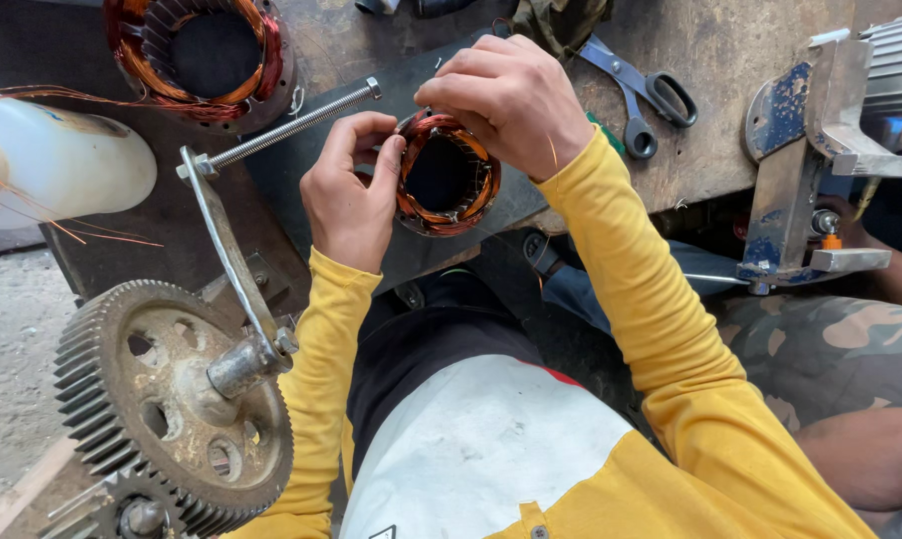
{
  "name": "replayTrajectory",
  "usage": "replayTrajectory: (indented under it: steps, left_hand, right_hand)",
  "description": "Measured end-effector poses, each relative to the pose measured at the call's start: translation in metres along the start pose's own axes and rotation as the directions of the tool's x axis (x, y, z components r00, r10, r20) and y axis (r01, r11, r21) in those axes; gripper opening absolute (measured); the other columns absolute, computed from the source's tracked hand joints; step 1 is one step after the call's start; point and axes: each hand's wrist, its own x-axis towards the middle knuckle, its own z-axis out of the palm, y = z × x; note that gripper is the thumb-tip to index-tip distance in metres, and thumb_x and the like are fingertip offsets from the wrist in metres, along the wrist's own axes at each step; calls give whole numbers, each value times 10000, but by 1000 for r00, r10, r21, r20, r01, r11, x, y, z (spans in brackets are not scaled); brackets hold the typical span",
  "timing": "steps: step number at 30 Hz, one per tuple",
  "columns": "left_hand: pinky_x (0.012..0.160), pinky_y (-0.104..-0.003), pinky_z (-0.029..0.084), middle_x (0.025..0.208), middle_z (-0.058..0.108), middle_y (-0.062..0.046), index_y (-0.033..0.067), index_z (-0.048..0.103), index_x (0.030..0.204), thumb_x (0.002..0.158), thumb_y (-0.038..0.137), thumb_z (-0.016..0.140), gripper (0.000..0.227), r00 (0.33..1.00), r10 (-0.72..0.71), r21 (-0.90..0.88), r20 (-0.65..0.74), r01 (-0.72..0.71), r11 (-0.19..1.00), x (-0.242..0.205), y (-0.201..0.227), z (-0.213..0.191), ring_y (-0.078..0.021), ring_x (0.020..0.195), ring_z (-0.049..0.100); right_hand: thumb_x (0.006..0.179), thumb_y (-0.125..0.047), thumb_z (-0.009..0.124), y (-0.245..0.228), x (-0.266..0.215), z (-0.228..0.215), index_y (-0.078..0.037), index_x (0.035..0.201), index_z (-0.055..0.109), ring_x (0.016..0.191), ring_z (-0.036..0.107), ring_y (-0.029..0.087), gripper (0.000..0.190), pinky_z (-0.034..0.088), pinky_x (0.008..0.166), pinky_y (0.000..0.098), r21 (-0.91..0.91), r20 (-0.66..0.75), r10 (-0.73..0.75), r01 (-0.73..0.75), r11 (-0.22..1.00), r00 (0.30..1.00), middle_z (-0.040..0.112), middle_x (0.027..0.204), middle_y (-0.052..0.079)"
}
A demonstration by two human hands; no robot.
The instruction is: The person pours a liquid from a white bottle onto a copper wire, then uses a green-handled screwdriver to scrape the wire. They place the bottle down, wipe the workbench with a cloth, and then use the screwdriver to adjust and secure copper windings on a motor stator.
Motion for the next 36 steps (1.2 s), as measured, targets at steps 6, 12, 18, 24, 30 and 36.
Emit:
replayTrajectory:
  steps: [6, 12, 18, 24, 30, 36]
  left_hand:
    - [705, -270, 577, 980, 767, -71, 44, 722, 1095, 979, 73, 749, 123, 999, 27, 30, 39, -28, 999, -3, 7, -6, -146, 785, 735]
    - [746, -344, 568, 992, 754, -85, 82, 746, 1083, 972, 115, 763, 117, 986, 139, 198, 90, -155, 968, 0, 14, -10, -230, 838, 707]
    - [766, -410, 524, 987, 737, -65, 108, 745, 1070, 977, 159, 761, 107, 977, 162, 403, 139, -205, 892, -2, 21, -11, -286, 885, 662]
    - [825, -384, 554, 1112, 697, -26, 130, 707, 1146, 984, 137, 744, 166, 908, 376, 359, 183, -418, 835, 5, 25, -5, -265, 980, 659]
    - [782, -367, 561, 1094, 661, -12, 151, 700, 1113, 960, 88, 748, 173, 894, 376, 455, 243, -447, 770, 18, 12, 13, -251, 962, 662]
    - [825, -379, 553, 1096, 667, -28, 127, 696, 1124, 963, 95, 756, 175, 891, 411, 363, 193, -454, 814, 15, 6, 10, -257, 975, 666]
  right_hand:
    - [962, -77, 784, -33, -15, -10, -111, 1177, 750, 1006, 650, 255, 220, 552, 876, 367, 17, -101, 135, -133, 991, 986, 696, 1091, 64]
    - [955, -32, 778, -35, -30, 10, -78, 1174, 740, 1025, 697, 246, 226, 566, 886, 375, 19, -230, 196, -197, 980, 953, 734, 1101, 58]
    - [962, -15, 781, -38, -35, 14, -70, 1151, 726, 1031, 698, 263, 205, 572, 902, 375, 34, -273, 238, -238, 971, 932, 735, 1105, 68]
    - [953, -50, 816, -78, -44, 24, -66, 1120, 721, 1009, 639, 284, 193, 541, 895, 381, -13, -465, 414, -473, 881, 783, 676, 1084, 86]
    - [916, -101, 816, -93, -37, 34, -48, 1141, 717, 1054, 625, 299, 251, 530, 920, 391, 1, -411, 519, -569, 823, 750, 683, 1122, 101]
    - [937, -82, 794, -92, -35, 39, -65, 1148, 728, 1055, 641, 283, 221, 538, 938, 377, 37, -396, 583, -622, 782, 709, 702, 1125, 76]
